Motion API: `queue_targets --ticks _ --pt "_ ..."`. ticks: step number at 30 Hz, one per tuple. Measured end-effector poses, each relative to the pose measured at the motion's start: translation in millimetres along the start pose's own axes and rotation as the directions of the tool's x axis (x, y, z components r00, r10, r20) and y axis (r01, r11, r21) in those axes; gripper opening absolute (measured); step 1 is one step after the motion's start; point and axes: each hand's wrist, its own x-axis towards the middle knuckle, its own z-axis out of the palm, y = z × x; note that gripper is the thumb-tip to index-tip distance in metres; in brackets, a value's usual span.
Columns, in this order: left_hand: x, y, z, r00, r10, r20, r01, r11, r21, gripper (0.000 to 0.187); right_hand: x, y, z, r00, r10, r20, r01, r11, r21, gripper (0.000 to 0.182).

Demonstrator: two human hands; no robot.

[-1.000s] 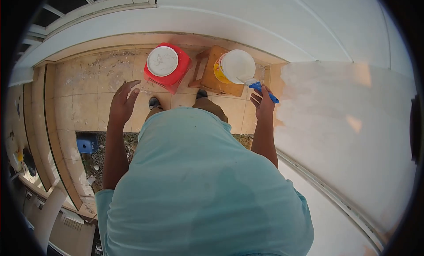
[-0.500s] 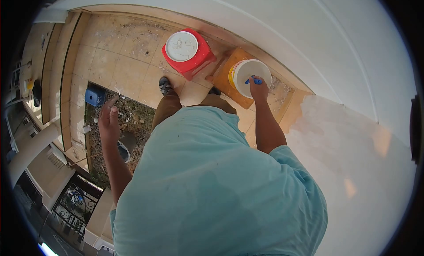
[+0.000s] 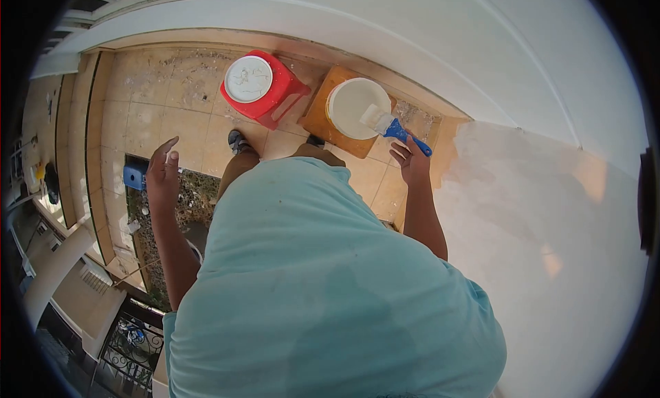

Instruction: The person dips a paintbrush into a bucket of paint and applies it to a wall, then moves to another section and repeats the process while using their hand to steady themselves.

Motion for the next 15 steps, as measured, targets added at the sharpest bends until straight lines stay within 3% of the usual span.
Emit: queue_targets --ticks 5,7,11,13,15 --pt "22 31 -1 0.994 0.100 0.046 -0.103 0.992 0.071 0.035 4 36 -26 0.999 0.047 -0.010 -0.042 0.958 0.285 0.041" --pt "27 38 1 0.988 0.137 0.076 -0.145 0.985 0.097 0.035 8 50 -27 0.987 0.112 -0.113 -0.087 0.975 0.202 0.041" --pt "30 49 2 0.977 0.184 0.105 -0.199 0.968 0.155 0.036 1 51 -15 0.987 0.109 -0.121 -0.079 0.971 0.226 0.043" --pt "28 53 4 0.981 0.168 0.094 -0.180 0.973 0.144 0.036 -3 47 -10 0.992 0.081 -0.096 -0.074 0.994 0.077 0.045" --pt "26 52 8 0.979 0.171 0.108 -0.187 0.968 0.166 0.036 -4 43 -8 0.993 0.075 -0.093 -0.071 0.996 0.048 0.046"
